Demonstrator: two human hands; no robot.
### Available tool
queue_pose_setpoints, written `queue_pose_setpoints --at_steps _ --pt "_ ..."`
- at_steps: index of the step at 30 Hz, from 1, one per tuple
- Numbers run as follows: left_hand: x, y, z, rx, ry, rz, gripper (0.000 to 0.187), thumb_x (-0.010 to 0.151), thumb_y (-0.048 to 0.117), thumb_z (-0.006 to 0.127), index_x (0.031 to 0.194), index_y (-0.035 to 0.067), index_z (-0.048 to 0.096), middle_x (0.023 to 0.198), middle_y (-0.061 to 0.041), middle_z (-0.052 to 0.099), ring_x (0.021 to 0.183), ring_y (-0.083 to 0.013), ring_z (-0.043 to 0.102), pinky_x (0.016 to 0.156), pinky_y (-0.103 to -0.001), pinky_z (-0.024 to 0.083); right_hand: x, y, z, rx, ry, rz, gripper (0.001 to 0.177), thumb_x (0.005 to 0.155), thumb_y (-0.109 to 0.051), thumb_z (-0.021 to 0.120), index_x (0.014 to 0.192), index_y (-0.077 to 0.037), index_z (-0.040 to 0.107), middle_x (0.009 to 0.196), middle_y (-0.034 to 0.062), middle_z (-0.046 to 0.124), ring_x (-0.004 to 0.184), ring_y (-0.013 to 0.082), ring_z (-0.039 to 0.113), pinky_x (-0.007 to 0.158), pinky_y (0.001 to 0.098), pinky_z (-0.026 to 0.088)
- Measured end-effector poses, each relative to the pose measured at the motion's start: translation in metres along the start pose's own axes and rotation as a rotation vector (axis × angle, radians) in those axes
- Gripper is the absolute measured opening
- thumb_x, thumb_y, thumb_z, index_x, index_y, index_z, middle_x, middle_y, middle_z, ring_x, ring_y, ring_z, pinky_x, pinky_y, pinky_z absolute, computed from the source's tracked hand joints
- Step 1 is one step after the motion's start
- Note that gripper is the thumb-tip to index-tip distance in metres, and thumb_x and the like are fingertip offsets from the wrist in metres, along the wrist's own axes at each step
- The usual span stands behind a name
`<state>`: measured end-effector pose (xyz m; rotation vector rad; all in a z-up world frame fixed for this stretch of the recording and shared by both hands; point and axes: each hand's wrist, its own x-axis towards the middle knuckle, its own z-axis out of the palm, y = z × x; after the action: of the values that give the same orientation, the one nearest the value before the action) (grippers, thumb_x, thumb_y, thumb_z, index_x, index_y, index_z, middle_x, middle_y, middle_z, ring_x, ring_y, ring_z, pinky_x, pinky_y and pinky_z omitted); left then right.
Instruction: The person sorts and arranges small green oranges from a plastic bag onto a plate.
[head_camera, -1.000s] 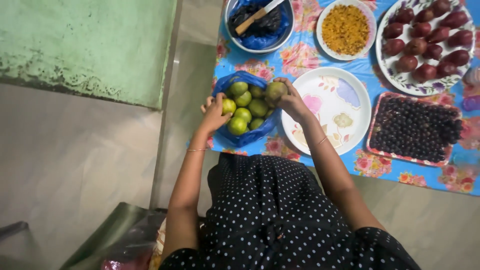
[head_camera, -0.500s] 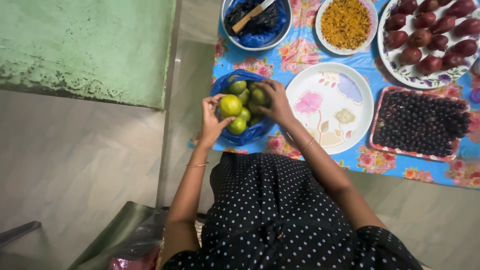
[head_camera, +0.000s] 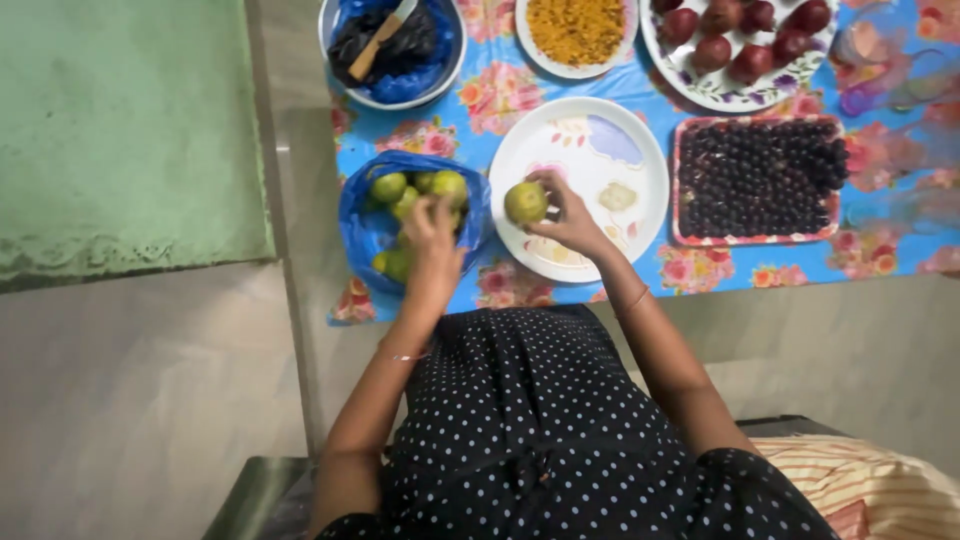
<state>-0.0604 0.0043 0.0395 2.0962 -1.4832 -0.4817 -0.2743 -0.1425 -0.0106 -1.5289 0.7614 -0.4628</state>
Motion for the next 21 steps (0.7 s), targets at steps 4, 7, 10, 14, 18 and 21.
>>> queue_pose_setpoints --at_steps 4,7,10,14,18,21 --pt "-0.025 -0.025 -0.014 0.251 -0.058 -0.204 0.071 0.075 0.020 0.088 0.132 0.002 0.050 0.134 -0.023 0.047 0.128 -0.0445 0.046 0.095 -0.057 0.043 0.016 0.070 -0.025 -0.102 0.278 -0.059 0.071 0.078 -0.010 0.087 0.136 -0.010 0.045 0.128 0.0103 0.060 0.117 0.0223 0.067 0.090 0.0357 0.062" --pt "-0.042 -0.053 -0.003 0.282 -0.109 -0.300 0.070 0.075 0.018 0.088 0.132 0.002 0.051 0.133 -0.024 0.049 0.125 -0.0460 0.048 0.097 -0.055 0.045 0.031 0.087 -0.029 -0.337 0.458 -0.125 0.072 0.078 -0.012 0.090 0.136 -0.009 0.047 0.127 0.0136 0.065 0.114 0.0249 0.070 0.095 0.0359 0.059" --pt "-0.049 -0.070 0.008 0.184 -0.114 -0.364 0.078 0.071 0.014 0.088 0.137 0.003 0.049 0.132 -0.024 0.049 0.123 -0.0467 0.051 0.096 -0.052 0.047 0.042 0.089 -0.028 -0.395 0.519 -0.235 0.072 0.079 -0.008 0.091 0.137 -0.008 0.049 0.126 0.0167 0.066 0.118 0.0305 0.068 0.102 0.0397 0.055" --pt "-0.057 -0.096 0.027 -0.076 0.013 -0.277 0.079 0.073 0.015 0.089 0.140 0.003 0.048 0.130 -0.025 0.051 0.118 -0.0474 0.055 0.094 -0.052 0.048 0.041 0.107 -0.038 -0.430 0.477 -0.127 0.077 0.077 -0.015 0.093 0.141 -0.007 0.049 0.129 0.0177 0.064 0.114 0.0317 0.065 0.100 0.0417 0.053" --pt "-0.058 -0.104 0.023 -0.198 0.104 -0.202 0.076 0.070 0.018 0.092 0.134 0.006 0.052 0.127 -0.023 0.057 0.117 -0.0457 0.057 0.097 -0.050 0.049 0.036 0.101 -0.044 -0.620 0.445 -0.200 0.091 0.070 -0.017 0.097 0.145 -0.003 0.047 0.134 0.0234 0.060 0.119 0.0396 0.058 0.103 0.0488 0.047" --pt "-0.061 -0.106 0.017 -0.275 0.131 -0.222 0.074 0.066 0.019 0.094 0.127 0.009 0.054 0.123 -0.020 0.060 0.115 -0.0427 0.058 0.096 -0.049 0.049 0.034 0.096 -0.044 -0.780 0.439 -0.273 0.091 0.071 -0.015 0.097 0.144 -0.001 0.045 0.133 0.0250 0.061 0.117 0.0404 0.061 0.100 0.0497 0.050"
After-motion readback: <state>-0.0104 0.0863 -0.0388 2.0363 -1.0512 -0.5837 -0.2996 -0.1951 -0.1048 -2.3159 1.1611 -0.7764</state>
